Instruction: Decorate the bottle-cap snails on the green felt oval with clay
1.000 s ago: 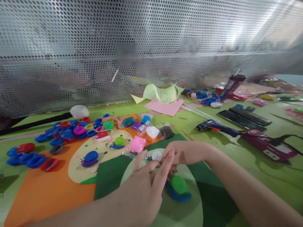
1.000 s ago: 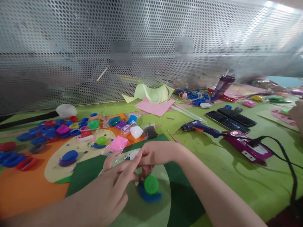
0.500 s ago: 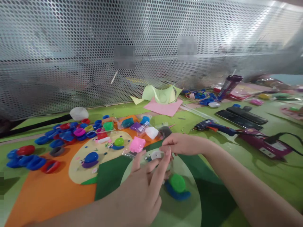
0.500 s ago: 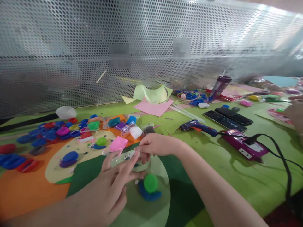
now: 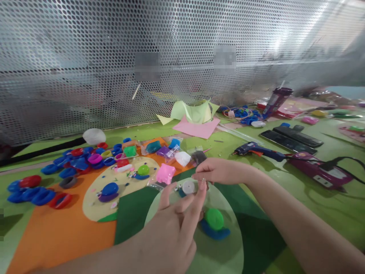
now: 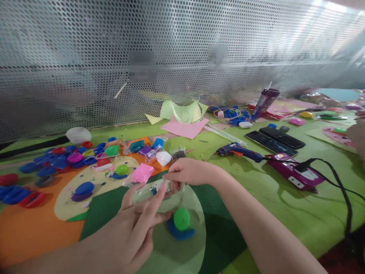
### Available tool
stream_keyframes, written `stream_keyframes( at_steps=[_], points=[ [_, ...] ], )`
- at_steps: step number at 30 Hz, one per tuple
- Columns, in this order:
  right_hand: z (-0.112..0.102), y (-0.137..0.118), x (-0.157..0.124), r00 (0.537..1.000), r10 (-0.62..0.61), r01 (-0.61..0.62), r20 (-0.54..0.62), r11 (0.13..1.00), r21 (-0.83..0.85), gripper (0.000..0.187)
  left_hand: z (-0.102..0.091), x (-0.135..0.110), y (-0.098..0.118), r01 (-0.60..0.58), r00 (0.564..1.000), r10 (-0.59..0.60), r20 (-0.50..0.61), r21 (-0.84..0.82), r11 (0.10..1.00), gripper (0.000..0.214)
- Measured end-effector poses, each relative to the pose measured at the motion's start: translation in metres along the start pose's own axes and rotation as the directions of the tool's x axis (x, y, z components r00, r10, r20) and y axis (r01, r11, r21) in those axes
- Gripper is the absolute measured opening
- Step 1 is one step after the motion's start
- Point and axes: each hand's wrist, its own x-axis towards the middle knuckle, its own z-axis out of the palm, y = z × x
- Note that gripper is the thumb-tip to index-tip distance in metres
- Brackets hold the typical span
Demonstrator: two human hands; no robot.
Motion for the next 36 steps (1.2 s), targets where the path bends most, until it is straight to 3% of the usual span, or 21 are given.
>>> stream_keyframes(
  at_steps=[5,12,23,26,29,32,36],
  points=[
    [0.000,0.001,0.000,1.000,0.004,-0.004,-0.003,1.000,-0.018,0.030,0.003,-0.001,0.000,-0.019,1.000,0.018,0.013,0.030,0.999,0.073],
    [-0.001,0.002,0.000,1.000,-0.007,0.007,-0.014,1.000,-0.021,0.030,-0.007,0.002,0.001,0.096,0.995,-0.096,0.000,-0.061,0.994,0.078],
    [0.001,0.000,0.000,0.998,0.051,-0.051,-0.033,0.999,0.001,0.031,-0.002,0.002,-0.001,0.040,0.999,-0.040,0.014,0.003,0.999,0.081],
    [0.001,0.001,0.000,0.998,0.049,-0.048,-0.047,0.999,0.019,0.022,-0.006,0.003,-0.001,0.015,1.000,-0.017,0.021,0.053,0.998,0.080],
    [0.001,0.004,0.003,0.998,0.030,-0.028,-0.059,0.998,0.048,0.012,-0.021,0.004,-0.001,0.080,0.993,-0.068,-0.100,0.118,0.990,0.076],
    [0.002,0.004,0.006,0.998,0.006,-0.001,-0.069,0.997,0.077,0.018,-0.044,0.003,-0.004,0.166,0.959,-0.113,-0.262,0.189,0.968,0.072],
    [0.004,-0.002,0.006,0.993,-0.034,0.046,-0.115,0.994,0.103,0.026,-0.065,0.003,-0.008,0.234,0.929,-0.134,-0.345,0.266,0.935,0.067]
  ],
)
